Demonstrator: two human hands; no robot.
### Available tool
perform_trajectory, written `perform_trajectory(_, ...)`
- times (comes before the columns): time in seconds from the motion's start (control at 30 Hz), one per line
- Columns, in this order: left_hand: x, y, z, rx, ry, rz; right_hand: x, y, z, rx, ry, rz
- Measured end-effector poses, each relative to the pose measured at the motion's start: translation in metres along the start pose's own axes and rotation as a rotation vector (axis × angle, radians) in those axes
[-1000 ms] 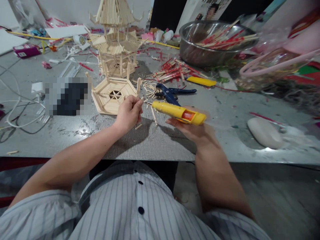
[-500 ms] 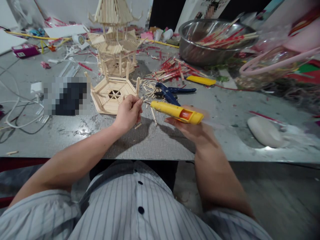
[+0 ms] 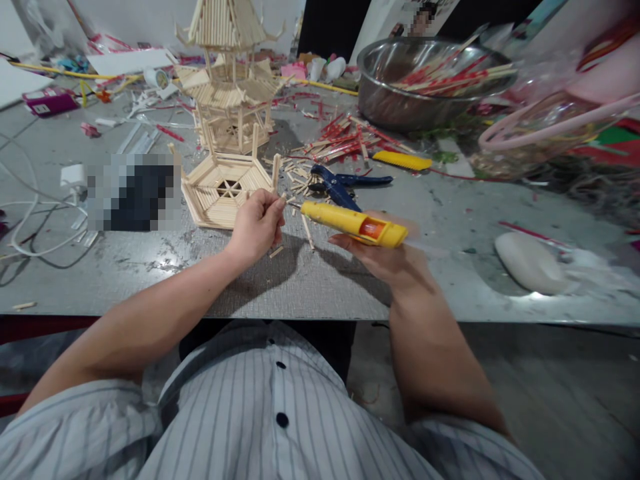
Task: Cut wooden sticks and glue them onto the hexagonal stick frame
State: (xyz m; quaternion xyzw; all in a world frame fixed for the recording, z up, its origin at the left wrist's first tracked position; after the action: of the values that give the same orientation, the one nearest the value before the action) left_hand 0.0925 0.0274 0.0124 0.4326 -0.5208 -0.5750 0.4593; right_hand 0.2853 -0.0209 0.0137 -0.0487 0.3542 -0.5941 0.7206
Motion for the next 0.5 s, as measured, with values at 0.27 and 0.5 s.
perform_trajectory(0.27, -0.0002, -0.0004, 0.0008, 0.007, 0.000, 0.005, -0.0019, -0.0071, 0.0050, -0.002, -0.015, -0.046)
perform_trajectory(0.5, -0.0012, -0.0013, 0.0009, 0.008, 0.005, -0.006, -0.0013, -0.0046, 0.0053, -0.027, 0.014, -0.050)
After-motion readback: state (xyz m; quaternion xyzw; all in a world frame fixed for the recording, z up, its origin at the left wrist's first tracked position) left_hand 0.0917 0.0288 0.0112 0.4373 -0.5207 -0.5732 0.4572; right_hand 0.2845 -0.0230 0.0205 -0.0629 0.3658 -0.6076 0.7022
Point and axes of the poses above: each hand's wrist, its own x-axis away from the middle knuckle, its own z-axis out of the back of the hand, y = z × x, the point moved 6 cm from there along -x, towards the middle knuckle, and after that the axes turned 1 degree about -y, right-handed, at the moved point
